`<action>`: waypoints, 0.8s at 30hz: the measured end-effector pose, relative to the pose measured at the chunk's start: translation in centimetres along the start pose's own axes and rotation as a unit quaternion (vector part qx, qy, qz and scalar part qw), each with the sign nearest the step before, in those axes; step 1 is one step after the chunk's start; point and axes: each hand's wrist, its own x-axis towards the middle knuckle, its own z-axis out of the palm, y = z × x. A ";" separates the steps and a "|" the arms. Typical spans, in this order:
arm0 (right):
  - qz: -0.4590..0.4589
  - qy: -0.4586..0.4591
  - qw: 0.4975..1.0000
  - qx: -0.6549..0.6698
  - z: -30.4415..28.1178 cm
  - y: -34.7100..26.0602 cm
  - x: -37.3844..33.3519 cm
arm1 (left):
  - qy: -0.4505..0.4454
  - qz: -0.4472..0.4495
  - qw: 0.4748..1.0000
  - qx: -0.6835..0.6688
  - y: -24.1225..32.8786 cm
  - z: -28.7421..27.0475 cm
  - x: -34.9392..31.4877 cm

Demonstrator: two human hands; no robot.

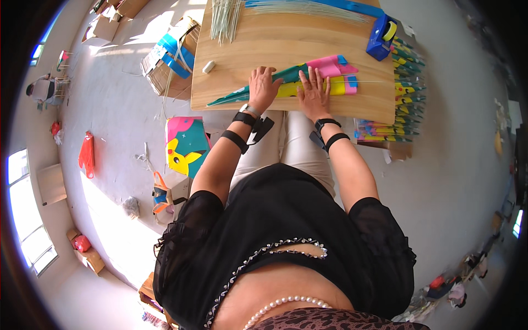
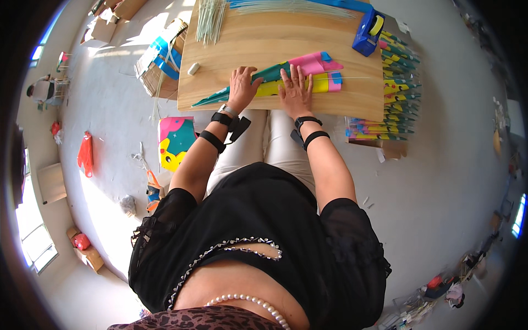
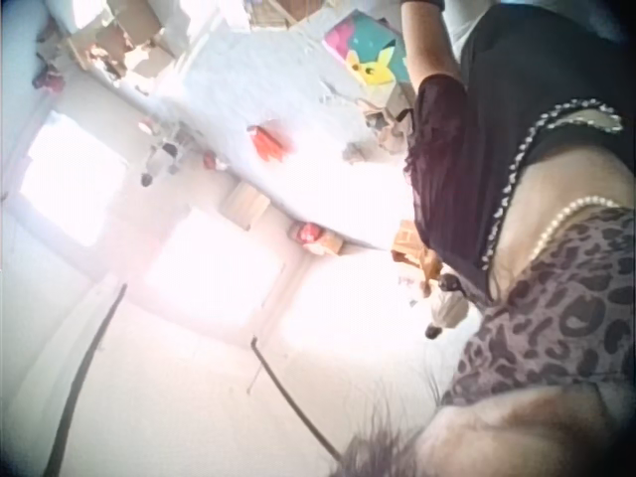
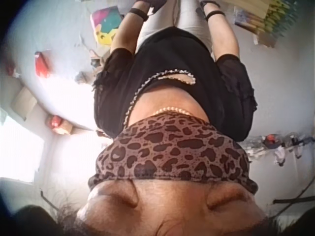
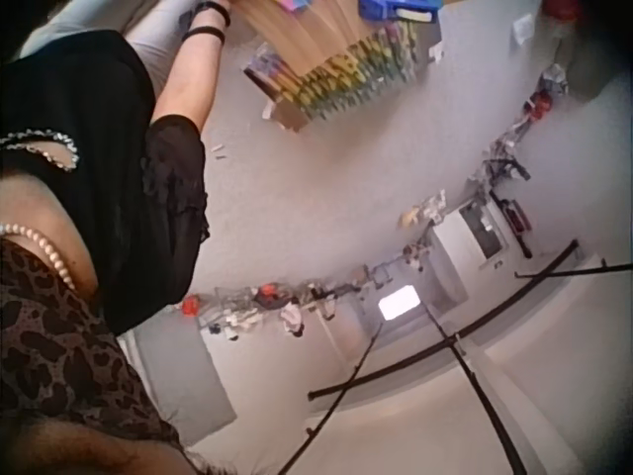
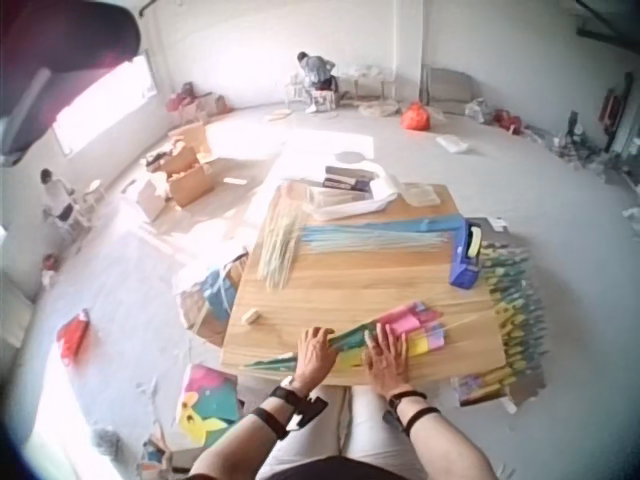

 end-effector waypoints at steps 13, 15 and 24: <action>0.014 -0.014 1.000 0.000 -0.9 -0.2 0.2 | -0.029 -0.073 0.996 0.034 1.2 3.8 1.6; 0.012 -0.019 1.000 -0.006 -1.1 -0.3 0.2 | -0.032 -0.076 0.996 0.036 1.1 3.8 1.7; -0.012 0.020 0.996 0.089 -1.3 0.1 -0.2 | -0.065 -0.123 0.990 0.030 1.2 3.8 2.1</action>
